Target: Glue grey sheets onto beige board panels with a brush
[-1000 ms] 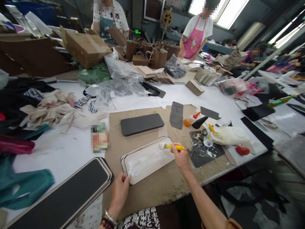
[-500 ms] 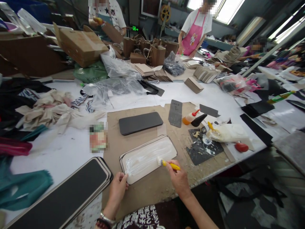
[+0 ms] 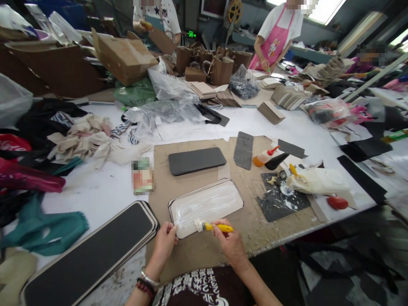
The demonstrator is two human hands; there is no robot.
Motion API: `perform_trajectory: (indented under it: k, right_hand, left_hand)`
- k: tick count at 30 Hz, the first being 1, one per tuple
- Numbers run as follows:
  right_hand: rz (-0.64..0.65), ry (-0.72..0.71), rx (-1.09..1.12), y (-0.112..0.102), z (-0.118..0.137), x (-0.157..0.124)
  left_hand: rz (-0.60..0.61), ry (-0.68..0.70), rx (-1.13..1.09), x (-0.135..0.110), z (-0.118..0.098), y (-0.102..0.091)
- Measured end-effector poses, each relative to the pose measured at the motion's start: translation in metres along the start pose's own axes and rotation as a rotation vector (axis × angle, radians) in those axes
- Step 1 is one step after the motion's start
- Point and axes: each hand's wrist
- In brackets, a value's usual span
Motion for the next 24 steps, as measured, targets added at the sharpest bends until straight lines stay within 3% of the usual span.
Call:
perform_trajectory:
  k: [2, 6, 8, 15, 20, 24]
  right_hand:
    - [-0.060, -0.001, -0.043, -0.008, -0.002, 0.008]
    - [-0.290, -0.023, -0.199, -0.050, -0.011, 0.039]
    - [-0.334, -0.019, -0.218, -0.066, -0.016, 0.051]
    - [-0.402, 0.095, -0.302, -0.088, -0.027, 0.061]
    - [-0.309, 0.098, -0.321, -0.095, -0.023, 0.044]
    - [-0.319, 0.089, -0.473, -0.104, -0.013, 0.047]
  left_hand:
    - [0.007, 0.000, -0.001, 0.001, -0.001, -0.003]
    - [-0.017, 0.018, 0.036, 0.005, 0.002, -0.007]
    - [-0.037, 0.026, 0.054, 0.007, 0.005, -0.008]
    - [-0.030, 0.013, 0.075, 0.011, 0.014, -0.007]
    - [-0.027, -0.010, 0.082, 0.009, 0.013, -0.007]
    - [-0.026, -0.009, 0.049, 0.008, 0.006, -0.006]
Point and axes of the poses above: each hand's wrist, its own x-axis towards the middle knuckle, its own y-axis out of the palm, z = x × y, and after that the axes turned 13 degrees about x, right-handed
